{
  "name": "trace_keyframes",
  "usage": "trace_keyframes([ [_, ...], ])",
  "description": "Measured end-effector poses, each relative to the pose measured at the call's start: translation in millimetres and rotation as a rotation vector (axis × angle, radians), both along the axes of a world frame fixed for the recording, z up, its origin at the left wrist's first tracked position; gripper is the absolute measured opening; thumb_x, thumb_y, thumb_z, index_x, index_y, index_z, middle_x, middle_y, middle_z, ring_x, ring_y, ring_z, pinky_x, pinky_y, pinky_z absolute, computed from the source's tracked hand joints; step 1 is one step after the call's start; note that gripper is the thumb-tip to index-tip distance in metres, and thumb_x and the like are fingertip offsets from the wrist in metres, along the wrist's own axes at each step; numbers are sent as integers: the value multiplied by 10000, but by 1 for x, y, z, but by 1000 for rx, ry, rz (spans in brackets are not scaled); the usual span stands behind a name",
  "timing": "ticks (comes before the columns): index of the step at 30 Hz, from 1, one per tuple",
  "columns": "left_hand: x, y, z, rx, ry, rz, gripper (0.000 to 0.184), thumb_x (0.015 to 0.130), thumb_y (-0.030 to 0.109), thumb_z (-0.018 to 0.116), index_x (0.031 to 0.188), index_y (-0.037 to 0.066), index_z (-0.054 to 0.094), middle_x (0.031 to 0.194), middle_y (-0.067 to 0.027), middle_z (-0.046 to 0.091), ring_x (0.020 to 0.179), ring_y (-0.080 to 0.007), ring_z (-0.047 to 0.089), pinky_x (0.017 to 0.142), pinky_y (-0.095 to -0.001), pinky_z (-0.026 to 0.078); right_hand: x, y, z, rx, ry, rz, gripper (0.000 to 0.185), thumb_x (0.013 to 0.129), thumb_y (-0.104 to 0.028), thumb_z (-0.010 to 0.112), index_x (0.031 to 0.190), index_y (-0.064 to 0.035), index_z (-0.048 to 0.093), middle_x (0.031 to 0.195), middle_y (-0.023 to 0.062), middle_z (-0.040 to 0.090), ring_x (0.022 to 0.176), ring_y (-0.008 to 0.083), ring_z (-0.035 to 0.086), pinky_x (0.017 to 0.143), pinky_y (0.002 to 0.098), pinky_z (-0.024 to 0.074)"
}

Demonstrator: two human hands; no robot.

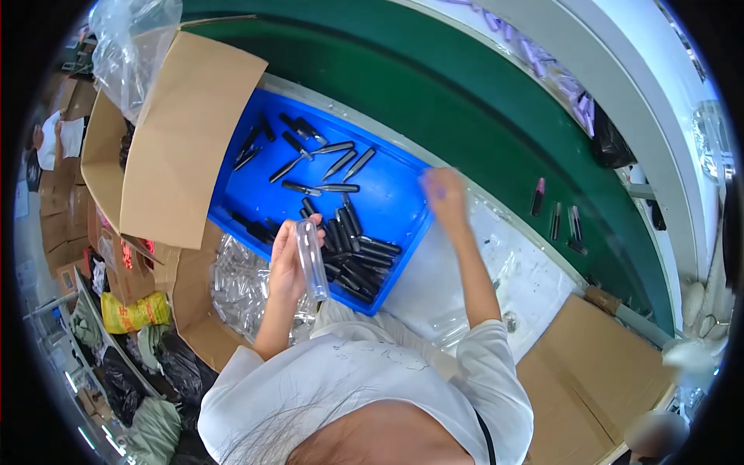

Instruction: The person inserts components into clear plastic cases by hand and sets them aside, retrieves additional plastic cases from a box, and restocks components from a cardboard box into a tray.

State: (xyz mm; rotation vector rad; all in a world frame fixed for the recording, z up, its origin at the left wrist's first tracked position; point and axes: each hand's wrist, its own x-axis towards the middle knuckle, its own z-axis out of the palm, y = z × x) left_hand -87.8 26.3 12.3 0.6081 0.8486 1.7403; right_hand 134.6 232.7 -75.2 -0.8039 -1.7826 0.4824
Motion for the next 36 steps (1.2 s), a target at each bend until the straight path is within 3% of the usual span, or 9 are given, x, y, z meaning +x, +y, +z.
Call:
trace_keyframes([
  [4, -11, -13, 0, 25, -1, 37, 106, 906, 186, 461, 898, 81, 462, 1150, -168, 510, 905, -194, 582, 798, -295, 476, -78, -89, -11, -206, -846, 215, 809, 558, -527, 731, 1088, 21, 459, 1057, 215, 479, 972, 346, 478, 832, 447, 374],
  [6, -21, -22, -1, 33, 2, 64, 106, 907, 187, 459, 910, 81, 466, 1144, -164, 516, 905, -191, 583, 798, -293, 476, -91, -115, -23, -327, -1123, 360, 977, 465, -555, 764, 1129, 43, 371, 1064, 245, 459, 1004, 365, 465, 826, 483, 385],
  [8, -33, -30, -7, 91, -11, 114, 132, 911, 173, 451, 972, 59, 475, 1164, -153, 502, 915, -194, 561, 806, -289, 480, -95, -130, -29, -303, -1187, 371, 894, 502, -477, 784, 1113, 27, 368, 1070, 226, 462, 1039, 377, 454, 811, 497, 402],
  [11, -45, -31, -11, 94, 12, 69, 138, 908, 175, 457, 974, 56, 477, 1170, -149, 500, 922, -188, 562, 819, -289, 473, -88, -138, -45, -450, -1113, 407, 721, 606, -299, 771, 1127, -8, 367, 1070, 217, 463, 1017, 380, 479, 808, 488, 423],
  [16, -37, -22, -9, 128, 29, -66, 137, 912, 194, 453, 963, 69, 482, 1161, -157, 512, 918, -198, 570, 830, -310, 449, -75, -150, -49, -509, -839, 443, 606, 740, -245, 670, 1177, 25, 349, 1085, 264, 442, 950, 435, 513, 819, 451, 429],
  [23, -5, -19, 0, 226, 226, -102, 155, 933, 200, 405, 883, 63, 457, 1170, -173, 483, 973, -221, 547, 862, -327, 416, -68, -172, 27, -377, -294, -4, 543, 867, -265, 520, 1259, 54, 323, 1029, 296, 474, 923, 445, 511, 768, 435, 436],
  [27, -7, -24, -3, 263, 296, -56, 164, 938, 191, 387, 885, 48, 445, 1171, -184, 478, 985, -223, 549, 858, -319, 425, -72, -173, 28, -364, -282, -67, 456, 875, -208, 508, 1249, 20, 383, 953, 243, 522, 850, 387, 541, 748, 405, 443],
  [29, -9, -25, -5, 300, 341, -22, 166, 939, 187, 382, 889, 41, 441, 1175, -188, 474, 992, -228, 549, 861, -323, 429, -71, -201, 70, -462, 9, 168, 342, 866, -127, 520, 1184, -3, 493, 898, 140, 560, 782, 228, 551, 710, 296, 441],
  [36, 10, -35, 14, 535, 420, 136, 193, 924, 196, 417, 900, 10, 460, 1158, -218, 469, 1001, -284, 550, 844, -356, 446, -81, -269, 126, -118, 158, -40, 319, 724, 6, 647, 1041, -24, 617, 821, 99, 547, 701, 212, 502, 599, 266, 412],
])
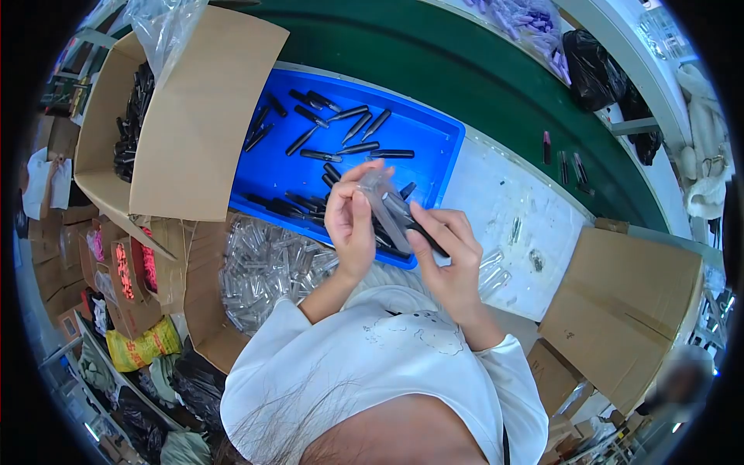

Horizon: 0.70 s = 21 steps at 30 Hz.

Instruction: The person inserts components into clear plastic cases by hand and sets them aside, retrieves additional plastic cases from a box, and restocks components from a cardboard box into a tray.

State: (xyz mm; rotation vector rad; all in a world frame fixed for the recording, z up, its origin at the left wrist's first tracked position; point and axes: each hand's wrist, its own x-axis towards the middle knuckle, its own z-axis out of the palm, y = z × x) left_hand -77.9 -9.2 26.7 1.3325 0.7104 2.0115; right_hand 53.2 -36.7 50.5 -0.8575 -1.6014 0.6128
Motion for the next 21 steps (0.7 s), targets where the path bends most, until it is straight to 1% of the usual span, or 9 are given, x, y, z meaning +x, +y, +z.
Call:
trace_keyframes([
  [2, 12, -12, 7, 46, -39, -32, 184, 921, 184, 421, 899, 7, 465, 1163, -218, 464, 1018, -292, 543, 852, -359, 443, 0, -9, 2, 192, -103, -97, 358, 692, 5, 671, 1044, -38, 622, 836, 83, 548, 711, 202, 484, 598, 270, 406],
  [4, 22, -22, 13, 51, -73, -56, 179, 919, 178, 426, 903, 5, 468, 1164, -221, 456, 1024, -314, 538, 847, -377, 447, 1, -18, 4, 191, -74, -127, 357, 691, 1, 669, 1042, -39, 624, 874, 91, 544, 753, 205, 479, 602, 265, 401],
  [7, 32, -31, 20, 120, -56, -103, 174, 909, 170, 448, 909, -3, 467, 1158, -224, 443, 1014, -349, 539, 834, -403, 457, 5, -24, 6, 225, -122, -146, 411, 708, 17, 643, 1111, -40, 583, 943, 135, 526, 804, 247, 488, 637, 295, 419],
  [10, 39, -29, 23, 126, -11, -101, 169, 905, 159, 456, 904, -9, 465, 1155, -227, 441, 1001, -343, 547, 836, -393, 458, 8, -23, 0, 272, -200, -176, 475, 730, 41, 604, 1191, -29, 515, 1003, 180, 496, 854, 289, 493, 682, 336, 435],
  [12, 40, -22, 25, 132, 26, -102, 159, 901, 148, 462, 890, -11, 468, 1145, -229, 446, 1001, -337, 549, 836, -386, 458, 8, -20, -5, 192, -111, -131, 509, 743, 53, 578, 1234, -5, 460, 1048, 206, 479, 887, 317, 498, 725, 364, 439],
  [14, 40, -17, 27, 140, 122, -73, 161, 898, 141, 465, 870, -17, 471, 1137, -232, 455, 1006, -329, 546, 841, -379, 454, 11, -15, -6, 171, -86, -124, 486, 750, 62, 568, 1223, 20, 463, 1062, 206, 484, 897, 309, 507, 736, 343, 443],
  [17, 46, -11, 33, 119, 107, -107, 158, 891, 128, 478, 854, -25, 478, 1131, -234, 464, 1007, -323, 545, 841, -375, 451, 22, -10, 2, 117, -6, -95, 464, 776, 62, 548, 1229, 19, 460, 1053, 194, 504, 902, 282, 523, 743, 321, 447],
  [19, 50, -7, 39, 123, 160, -96, 156, 888, 124, 484, 854, -28, 480, 1132, -233, 466, 1006, -322, 545, 840, -375, 450, 36, -7, 7, -66, 81, -50, 424, 814, 50, 513, 1233, 16, 457, 1026, 178, 529, 898, 246, 533, 740, 304, 447],
  [21, 53, -2, 38, 72, 191, -126, 147, 880, 114, 500, 856, -31, 487, 1139, -226, 464, 1007, -317, 544, 856, -380, 440, 42, 0, 9, -16, 46, -49, 408, 828, 34, 503, 1234, 15, 456, 1018, 172, 534, 887, 234, 534, 736, 293, 442],
])
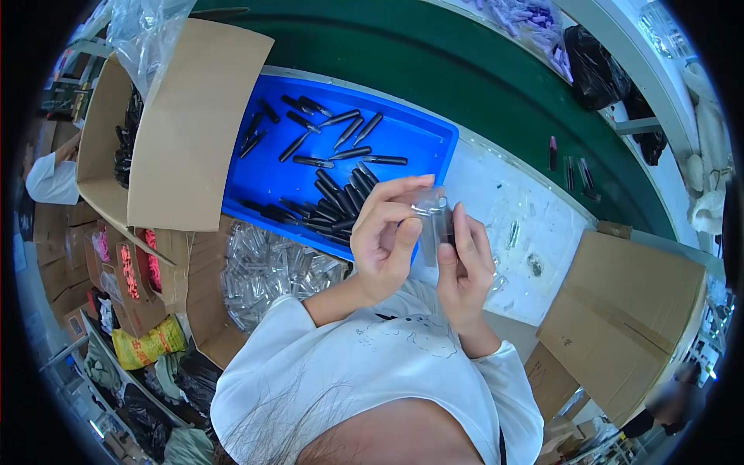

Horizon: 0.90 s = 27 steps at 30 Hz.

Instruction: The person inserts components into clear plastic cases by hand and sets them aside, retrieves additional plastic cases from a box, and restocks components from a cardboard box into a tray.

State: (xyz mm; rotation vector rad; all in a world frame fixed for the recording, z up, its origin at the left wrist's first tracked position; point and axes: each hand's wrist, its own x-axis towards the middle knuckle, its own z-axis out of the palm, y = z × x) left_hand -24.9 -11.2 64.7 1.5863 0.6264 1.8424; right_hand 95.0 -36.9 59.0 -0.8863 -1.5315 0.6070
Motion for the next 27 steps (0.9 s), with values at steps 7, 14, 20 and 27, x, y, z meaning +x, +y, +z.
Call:
trace_keyframes([
  [7, 7, 34, -4, -67, -37, 54, 205, 911, 208, 449, 893, 4, 463, 1140, -215, 463, 965, -341, 564, 817, -424, 469, 44, 95, -36, -61, 49, -364, 363, 865, -59, 503, 1221, -1, 472, 886, 101, 518, 734, 134, 474, 629, 221, 389],
  [14, -32, 61, -12, -221, -9, 114, 200, 930, 224, 394, 883, 38, 451, 1143, -187, 452, 838, -221, 576, 767, -363, 475, 168, 303, -194, -12, -475, -790, 332, 866, -117, 497, 1194, -65, 515, 833, 152, 513, 724, 268, 494, 655, 359, 425],
  [20, -21, 57, -18, -293, -107, 116, 165, 931, 224, 389, 908, 74, 455, 1124, -169, 453, 845, -207, 561, 758, -337, 444, 201, 337, -223, -249, -737, -1049, 381, 843, -181, 535, 1204, -69, 485, 1050, 190, 509, 915, 366, 494, 813, 431, 414],
  [27, -32, 47, -43, -374, -56, 48, 134, 938, 205, 388, 847, 109, 411, 852, -18, 396, 709, -112, 372, 664, -262, 326, 37, 254, -158, 34, -324, -4, 299, 787, -150, 586, 1047, -9, 551, 1022, 186, 541, 957, 346, 495, 851, 422, 383],
])
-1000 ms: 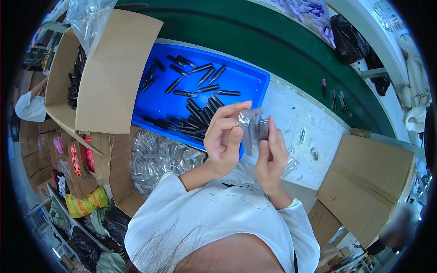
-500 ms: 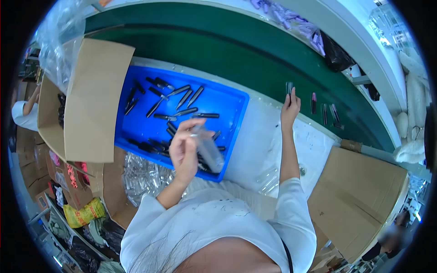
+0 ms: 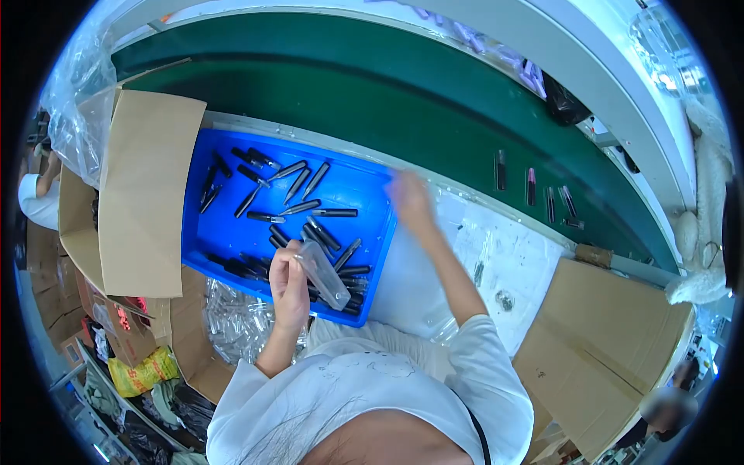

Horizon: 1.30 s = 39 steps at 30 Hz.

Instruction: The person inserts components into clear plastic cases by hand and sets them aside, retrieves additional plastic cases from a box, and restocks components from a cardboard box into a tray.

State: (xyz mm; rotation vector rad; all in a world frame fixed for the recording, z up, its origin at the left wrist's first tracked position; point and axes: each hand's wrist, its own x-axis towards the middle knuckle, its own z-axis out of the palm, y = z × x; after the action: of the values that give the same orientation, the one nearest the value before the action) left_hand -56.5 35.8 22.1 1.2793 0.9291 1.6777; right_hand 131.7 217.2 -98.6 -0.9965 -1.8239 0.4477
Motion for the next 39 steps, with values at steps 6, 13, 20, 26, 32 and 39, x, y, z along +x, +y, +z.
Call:
trace_keyframes([
  [6, -9, -18, -3, -96, -167, 119, 135, 920, 167, 449, 824, 73, 441, 686, 25, 397, 617, -57, 332, 586, -209, 289, -116, -83, -48, -47, -463, 85, 491, 775, -259, 598, 1159, -6, 426, 1104, 171, 487, 1028, 296, 464, 808, 427, 394],
  [13, -36, -45, -19, -79, -188, 217, 146, 924, 169, 447, 823, 64, 455, 659, 35, 387, 603, -50, 329, 563, -203, 278, -122, -121, -37, -150, -107, -63, 267, 798, -180, 584, 956, 31, 543, 927, 163, 539, 847, 300, 534, 748, 395, 405],
  [20, -23, -47, -6, 78, -69, 208, 155, 919, 163, 455, 818, 46, 467, 639, 24, 425, 581, -45, 358, 538, -196, 305, -48, -213, 132, -301, 366, 187, 249, 775, -74, 618, 984, 54, 577, 943, 110, 548, 789, 148, 529, 675, 252, 408],
  [26, -1, -51, 23, 188, -84, 51, 141, 915, 161, 461, 836, 44, 450, 652, 7, 443, 563, -51, 359, 531, -197, 307, -40, -262, 168, -230, 840, 265, 325, 833, -121, 568, 1083, 79, 514, 920, 131, 555, 729, 135, 551, 653, 250, 442],
  [32, -24, -67, 39, 289, -128, 9, 152, 917, 180, 454, 843, 50, 427, 652, -5, 441, 573, -60, 347, 535, -211, 297, -56, -287, 181, -417, 637, 265, 334, 905, -207, 478, 1110, 55, 513, 960, 114, 549, 709, 97, 523, 622, 212, 420],
  [39, 9, -56, 38, 360, -100, 73, 142, 925, 181, 429, 859, 64, 382, 704, -10, 414, 624, -91, 357, 566, -250, 303, 2, -239, 128, -210, 652, -117, 271, 854, -60, 519, 1108, 35, 520, 985, 76, 537, 822, 125, 512, 763, 249, 416],
])
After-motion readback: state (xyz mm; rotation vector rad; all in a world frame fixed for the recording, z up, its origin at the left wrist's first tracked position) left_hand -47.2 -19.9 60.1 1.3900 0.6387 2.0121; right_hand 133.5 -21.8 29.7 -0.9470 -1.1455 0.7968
